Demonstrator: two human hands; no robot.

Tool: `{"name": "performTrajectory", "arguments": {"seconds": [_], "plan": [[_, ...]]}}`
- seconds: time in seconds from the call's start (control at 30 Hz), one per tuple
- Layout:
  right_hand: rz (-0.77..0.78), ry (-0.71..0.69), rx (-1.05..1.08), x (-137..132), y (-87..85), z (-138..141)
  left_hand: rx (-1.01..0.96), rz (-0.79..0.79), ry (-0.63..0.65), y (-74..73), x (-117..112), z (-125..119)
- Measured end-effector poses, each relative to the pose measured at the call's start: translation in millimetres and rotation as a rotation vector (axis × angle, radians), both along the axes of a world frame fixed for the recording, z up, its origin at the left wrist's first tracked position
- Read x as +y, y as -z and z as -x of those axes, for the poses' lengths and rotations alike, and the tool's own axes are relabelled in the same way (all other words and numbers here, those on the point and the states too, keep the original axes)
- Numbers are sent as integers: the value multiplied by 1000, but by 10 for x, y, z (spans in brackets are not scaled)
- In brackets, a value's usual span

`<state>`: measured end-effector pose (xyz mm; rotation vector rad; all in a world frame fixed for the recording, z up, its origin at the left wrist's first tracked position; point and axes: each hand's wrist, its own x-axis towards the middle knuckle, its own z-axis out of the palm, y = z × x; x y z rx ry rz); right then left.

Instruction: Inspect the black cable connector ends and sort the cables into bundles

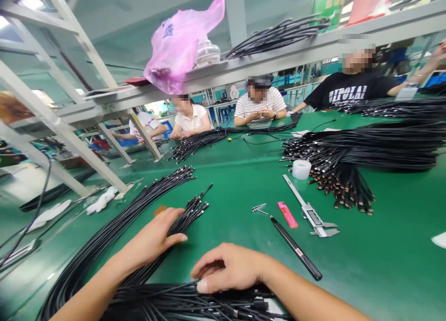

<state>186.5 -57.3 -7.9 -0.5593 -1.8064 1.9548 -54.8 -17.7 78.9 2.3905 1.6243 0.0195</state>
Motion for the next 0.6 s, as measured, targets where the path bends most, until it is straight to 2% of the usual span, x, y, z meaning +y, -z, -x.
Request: {"name": "performTrajectory", "arguments": {"seconds": [0.07,0.13,0.2,0.3,0.4,0.5,0.57,0.6], "plan": [[5,-25,-4,7,2,-22,165,10,-149,218,142,135],[16,-60,-8,-1,-7,-28,221,31,-184,363,185,207],[30,-91,-5,-23,-19,-26,244,8,-185,412,162,220],[51,-125,23,-62,-28,-11,264,-52,-164,368,109,193],[43,-112,42,-85,-33,23,194,-97,-159,283,104,209],[-110,6,39,-85,-57,61,13,-65,-204,192,131,294],[-222,80,44,-82,-74,77,-188,49,-224,133,147,361],[-229,80,59,-82,-75,83,-315,130,-220,105,151,389]]}}
